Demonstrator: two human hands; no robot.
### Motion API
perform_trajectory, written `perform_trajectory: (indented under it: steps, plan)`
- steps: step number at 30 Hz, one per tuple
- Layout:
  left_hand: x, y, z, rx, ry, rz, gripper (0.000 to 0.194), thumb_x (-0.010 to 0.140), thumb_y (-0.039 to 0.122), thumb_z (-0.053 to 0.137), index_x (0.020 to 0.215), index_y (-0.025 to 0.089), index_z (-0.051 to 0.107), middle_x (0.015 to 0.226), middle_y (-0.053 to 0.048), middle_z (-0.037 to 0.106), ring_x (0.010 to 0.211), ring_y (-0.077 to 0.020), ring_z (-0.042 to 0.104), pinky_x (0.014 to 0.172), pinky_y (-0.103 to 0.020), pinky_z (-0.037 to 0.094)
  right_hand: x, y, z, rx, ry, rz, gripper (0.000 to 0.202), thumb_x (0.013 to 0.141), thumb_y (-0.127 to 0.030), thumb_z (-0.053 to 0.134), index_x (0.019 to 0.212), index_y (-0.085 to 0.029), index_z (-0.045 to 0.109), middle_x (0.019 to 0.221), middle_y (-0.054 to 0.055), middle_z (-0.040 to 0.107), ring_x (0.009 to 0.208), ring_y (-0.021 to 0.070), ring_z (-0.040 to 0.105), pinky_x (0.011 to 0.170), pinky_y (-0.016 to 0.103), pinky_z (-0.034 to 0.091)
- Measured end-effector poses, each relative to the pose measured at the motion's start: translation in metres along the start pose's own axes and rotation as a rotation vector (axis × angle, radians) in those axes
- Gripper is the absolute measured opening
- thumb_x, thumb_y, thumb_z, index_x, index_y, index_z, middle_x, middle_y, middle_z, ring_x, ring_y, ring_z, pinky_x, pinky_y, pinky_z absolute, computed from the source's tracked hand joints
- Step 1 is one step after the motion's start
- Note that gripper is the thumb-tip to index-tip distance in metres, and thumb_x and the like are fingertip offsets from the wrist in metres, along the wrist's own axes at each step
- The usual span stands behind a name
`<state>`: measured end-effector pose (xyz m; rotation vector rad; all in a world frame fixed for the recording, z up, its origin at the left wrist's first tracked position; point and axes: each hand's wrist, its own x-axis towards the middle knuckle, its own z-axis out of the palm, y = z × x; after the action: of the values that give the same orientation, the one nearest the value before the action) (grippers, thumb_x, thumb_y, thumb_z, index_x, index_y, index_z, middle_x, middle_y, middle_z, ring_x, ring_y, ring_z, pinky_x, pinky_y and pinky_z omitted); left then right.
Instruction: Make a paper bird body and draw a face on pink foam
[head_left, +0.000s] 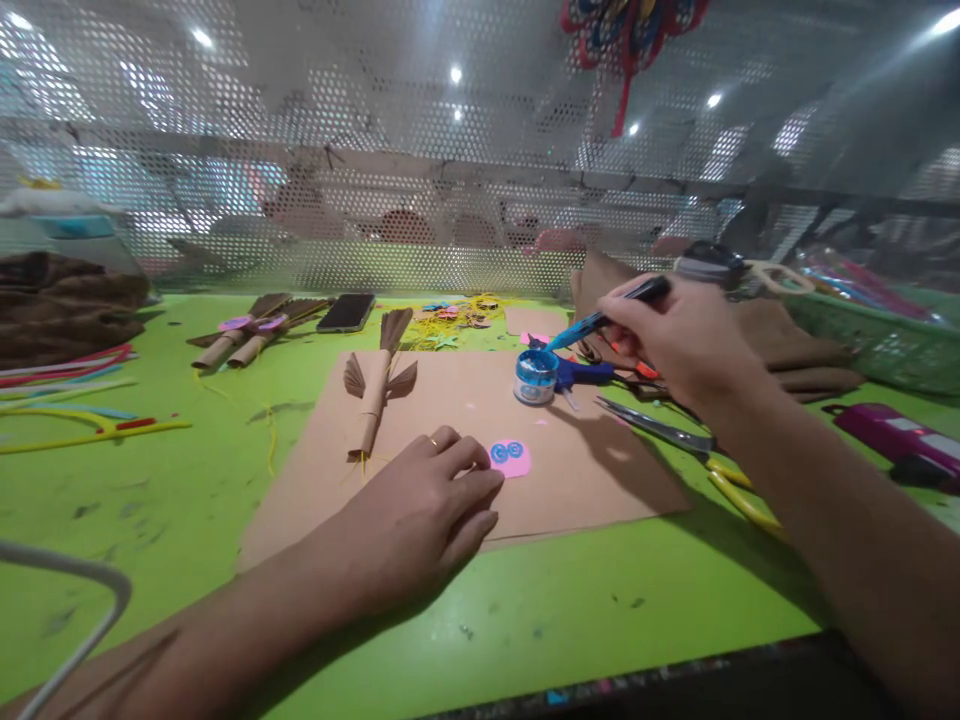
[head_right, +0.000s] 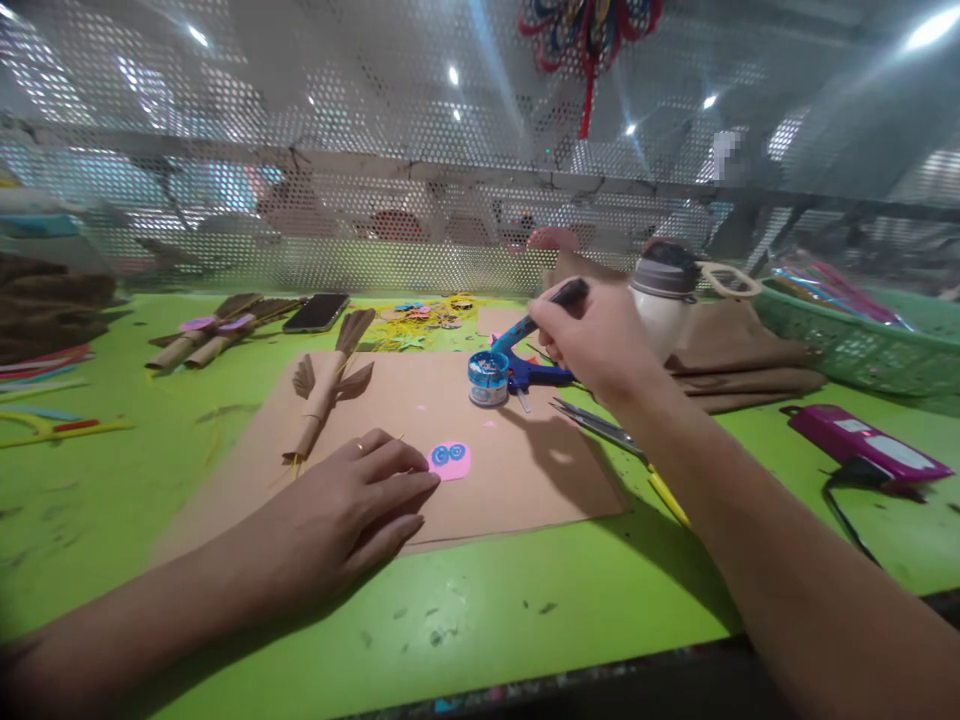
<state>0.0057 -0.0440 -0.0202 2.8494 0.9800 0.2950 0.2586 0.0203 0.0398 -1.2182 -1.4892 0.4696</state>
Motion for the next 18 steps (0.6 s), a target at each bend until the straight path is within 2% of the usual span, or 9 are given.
perform_trajectory:
  steps: [1, 3, 5, 9, 13, 18]
  plan:
    - [0.0, 0.0, 0.0, -0.001, -0.002, -0.006, 0.029, 0.098, 0.027, 0.036, 0.097, 0.017, 0.063, 0.103, -0.008, 0.055, 0.094, -0.0234, 0.045, 0.086, -0.042, 0.038, -0.005, -0.006, -0.006, 0.059, 0.047, 0.006, 0.008, 0.078, -0.02, 0.063, 0.072, -0.017, 0.059, 0.051, -0.003, 0.054, 0.04, 0.0072, 0.045, 0.037, 0.02, 0.033]
    - [-0.001, 0.0, 0.0, -0.005, -0.006, -0.017, 0.029, 0.098, 0.028, 0.036, 0.098, 0.018, 0.063, 0.103, -0.008, 0.055, 0.094, -0.0236, 0.044, 0.085, -0.042, 0.039, -0.017, -0.011, -0.014, 0.157, 0.046, -0.002, 0.008, 0.079, -0.018, 0.062, 0.071, -0.017, 0.058, 0.05, -0.004, 0.052, 0.039, 0.0069, 0.044, 0.037, 0.02, 0.032]
    - [-0.001, 0.0, 0.0, -0.012, -0.001, -0.016, 0.028, 0.098, 0.028, 0.036, 0.1, 0.018, 0.063, 0.102, -0.008, 0.055, 0.094, -0.0238, 0.044, 0.085, -0.042, 0.039, -0.03, -0.006, -0.016, 0.22, -0.068, 0.012, 0.008, 0.08, -0.02, 0.064, 0.074, -0.017, 0.06, 0.052, -0.003, 0.055, 0.043, 0.0088, 0.049, 0.039, 0.021, 0.036]
    - [-0.001, 0.0, 0.001, -0.023, 0.005, -0.022, 0.028, 0.097, 0.028, 0.037, 0.103, 0.019, 0.063, 0.103, -0.008, 0.055, 0.095, -0.0238, 0.044, 0.084, -0.042, 0.039, -0.049, 0.021, -0.009, 0.298, -0.281, 0.19, 0.014, 0.08, -0.03, 0.069, 0.077, -0.017, 0.063, 0.055, -0.002, 0.059, 0.049, 0.01, 0.052, 0.042, 0.02, 0.039]
    - [-0.002, 0.001, 0.002, -0.023, 0.007, -0.036, 0.028, 0.097, 0.029, 0.038, 0.107, 0.019, 0.062, 0.105, -0.008, 0.056, 0.096, -0.0237, 0.044, 0.085, -0.041, 0.04, -0.054, 0.035, 0.001, 0.357, -0.329, 0.293, 0.015, 0.082, -0.031, 0.067, 0.077, -0.017, 0.062, 0.055, -0.001, 0.06, 0.047, 0.0092, 0.05, 0.043, 0.02, 0.04]
    - [-0.001, 0.002, 0.001, -0.029, 0.017, -0.04, 0.026, 0.097, 0.028, 0.039, 0.105, 0.02, 0.063, 0.103, -0.008, 0.057, 0.093, -0.0227, 0.045, 0.083, -0.04, 0.041, -0.058, 0.029, 0.01, 0.307, -0.372, 0.329, 0.017, 0.084, -0.032, 0.064, 0.076, -0.018, 0.06, 0.057, -0.002, 0.059, 0.048, 0.0087, 0.05, 0.046, 0.021, 0.041]
